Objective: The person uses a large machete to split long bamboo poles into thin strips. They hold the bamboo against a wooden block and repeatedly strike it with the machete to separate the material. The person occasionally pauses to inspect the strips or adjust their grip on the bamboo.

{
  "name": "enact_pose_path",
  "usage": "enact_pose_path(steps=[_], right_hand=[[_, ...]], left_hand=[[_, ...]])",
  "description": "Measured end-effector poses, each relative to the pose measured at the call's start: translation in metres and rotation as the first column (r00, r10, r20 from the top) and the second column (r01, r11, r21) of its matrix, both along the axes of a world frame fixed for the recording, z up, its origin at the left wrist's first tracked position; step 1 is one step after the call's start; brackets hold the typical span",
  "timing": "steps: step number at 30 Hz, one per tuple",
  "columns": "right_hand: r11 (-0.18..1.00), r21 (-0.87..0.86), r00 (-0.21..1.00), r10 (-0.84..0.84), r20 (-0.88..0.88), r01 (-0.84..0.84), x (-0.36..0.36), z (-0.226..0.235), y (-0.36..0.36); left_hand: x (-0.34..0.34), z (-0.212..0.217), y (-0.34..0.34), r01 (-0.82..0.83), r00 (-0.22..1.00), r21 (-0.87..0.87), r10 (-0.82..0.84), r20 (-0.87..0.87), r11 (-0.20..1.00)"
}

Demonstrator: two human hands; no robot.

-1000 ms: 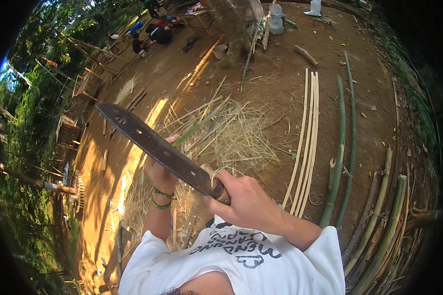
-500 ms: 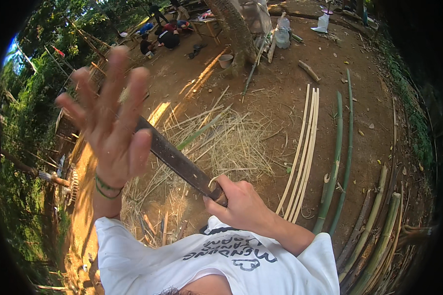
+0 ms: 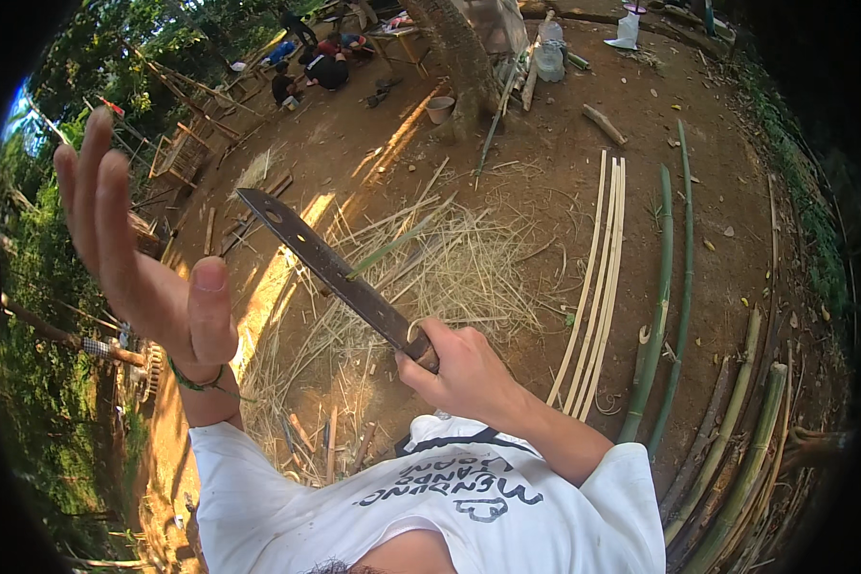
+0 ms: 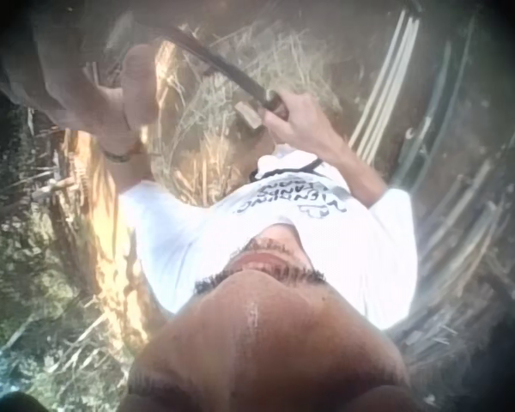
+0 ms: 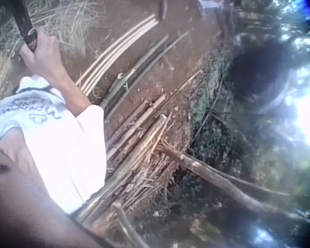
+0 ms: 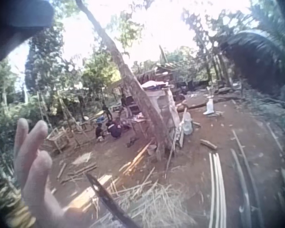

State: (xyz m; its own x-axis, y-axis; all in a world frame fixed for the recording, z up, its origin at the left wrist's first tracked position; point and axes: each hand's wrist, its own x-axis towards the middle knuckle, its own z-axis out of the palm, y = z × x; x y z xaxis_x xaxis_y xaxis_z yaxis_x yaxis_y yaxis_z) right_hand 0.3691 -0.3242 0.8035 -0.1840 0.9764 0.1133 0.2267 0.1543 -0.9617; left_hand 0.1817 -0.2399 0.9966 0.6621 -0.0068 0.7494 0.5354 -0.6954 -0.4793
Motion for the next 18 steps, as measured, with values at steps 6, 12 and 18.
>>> enact_pose_path(steps=[6, 12, 18], right_hand=[[0.999, 0.053, 0.999, 0.010, -0.032, -0.008, -0.003, 0.000, 0.015], [0.978, 0.204, 0.999, 0.035, -0.017, -0.030, -0.021, -0.012, 0.038], [0.998, -0.048, 0.996, 0.047, 0.072, -0.043, -0.032, -0.076, 0.130]], left_hand=[[-0.035, -0.155, -0.011, 0.244, 0.842, -0.476, 0.058, 0.536, 0.845], [-0.049, -0.192, 0.011, 0.002, 0.819, -0.476, 0.272, 0.506, 0.879], [-0.068, -0.186, 0.025, 0.065, 0.770, -0.469, 0.254, 0.585, 0.881]])
